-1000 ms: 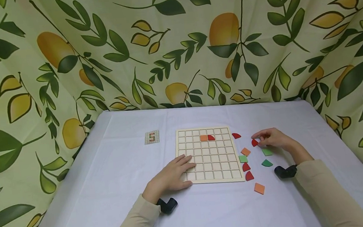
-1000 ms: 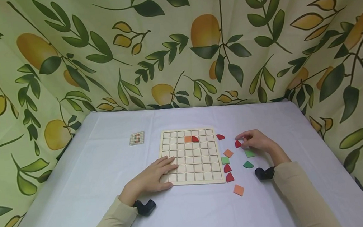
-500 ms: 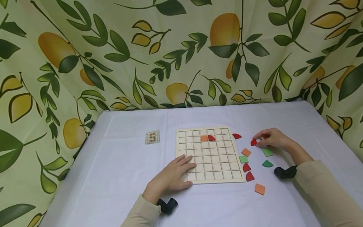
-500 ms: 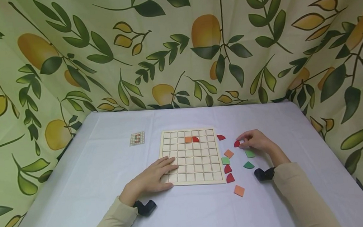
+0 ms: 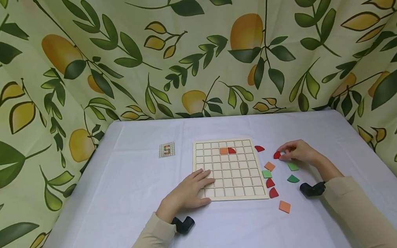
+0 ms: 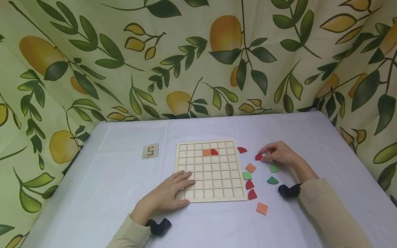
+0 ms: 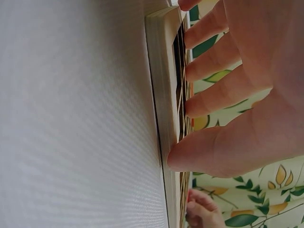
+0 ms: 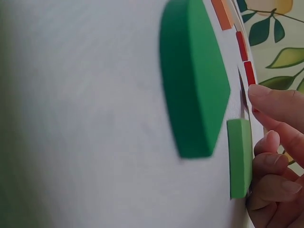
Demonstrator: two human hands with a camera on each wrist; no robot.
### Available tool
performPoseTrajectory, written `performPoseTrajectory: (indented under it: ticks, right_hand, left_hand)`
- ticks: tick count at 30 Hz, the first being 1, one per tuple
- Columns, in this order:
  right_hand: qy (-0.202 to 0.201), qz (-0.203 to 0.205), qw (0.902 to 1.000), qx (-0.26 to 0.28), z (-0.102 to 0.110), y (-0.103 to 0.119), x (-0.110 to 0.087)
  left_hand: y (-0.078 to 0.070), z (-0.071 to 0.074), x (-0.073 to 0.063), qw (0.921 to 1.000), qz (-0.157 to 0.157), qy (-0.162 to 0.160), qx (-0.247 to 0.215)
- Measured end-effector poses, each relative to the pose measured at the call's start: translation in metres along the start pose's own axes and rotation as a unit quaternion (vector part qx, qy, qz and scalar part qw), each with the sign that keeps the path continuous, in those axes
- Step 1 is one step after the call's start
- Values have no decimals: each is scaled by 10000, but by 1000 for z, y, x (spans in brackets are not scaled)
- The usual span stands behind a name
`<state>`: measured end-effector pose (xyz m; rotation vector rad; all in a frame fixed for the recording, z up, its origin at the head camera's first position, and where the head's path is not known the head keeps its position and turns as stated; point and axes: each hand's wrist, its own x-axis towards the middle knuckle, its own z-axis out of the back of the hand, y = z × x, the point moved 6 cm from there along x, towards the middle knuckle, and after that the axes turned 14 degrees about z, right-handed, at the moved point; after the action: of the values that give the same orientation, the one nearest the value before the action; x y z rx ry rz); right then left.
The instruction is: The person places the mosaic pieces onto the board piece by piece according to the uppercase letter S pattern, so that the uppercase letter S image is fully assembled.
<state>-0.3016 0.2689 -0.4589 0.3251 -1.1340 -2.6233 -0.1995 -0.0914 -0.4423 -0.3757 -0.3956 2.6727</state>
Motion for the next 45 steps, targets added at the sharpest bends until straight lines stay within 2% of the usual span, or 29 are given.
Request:
performPoseTrajectory:
  ticks: [11,23,32,45]
  right_hand:
    - [-56,-66,9999,50,-3,7,1]
    - [-169,-113,9997,110,-7,25,3]
    - [-258,32,9996,105,-9,39,4]
    - [-422,-71,9988,225,-15,52,6]
  left_hand:
    - [-1,2,-1,10000,28,26,-65]
    - [-3,3,-1,9999,51,56,-107]
    - [-2,2,-1,9999,40,45,-87]
    - [-3,2,0,9999,70,54,-74]
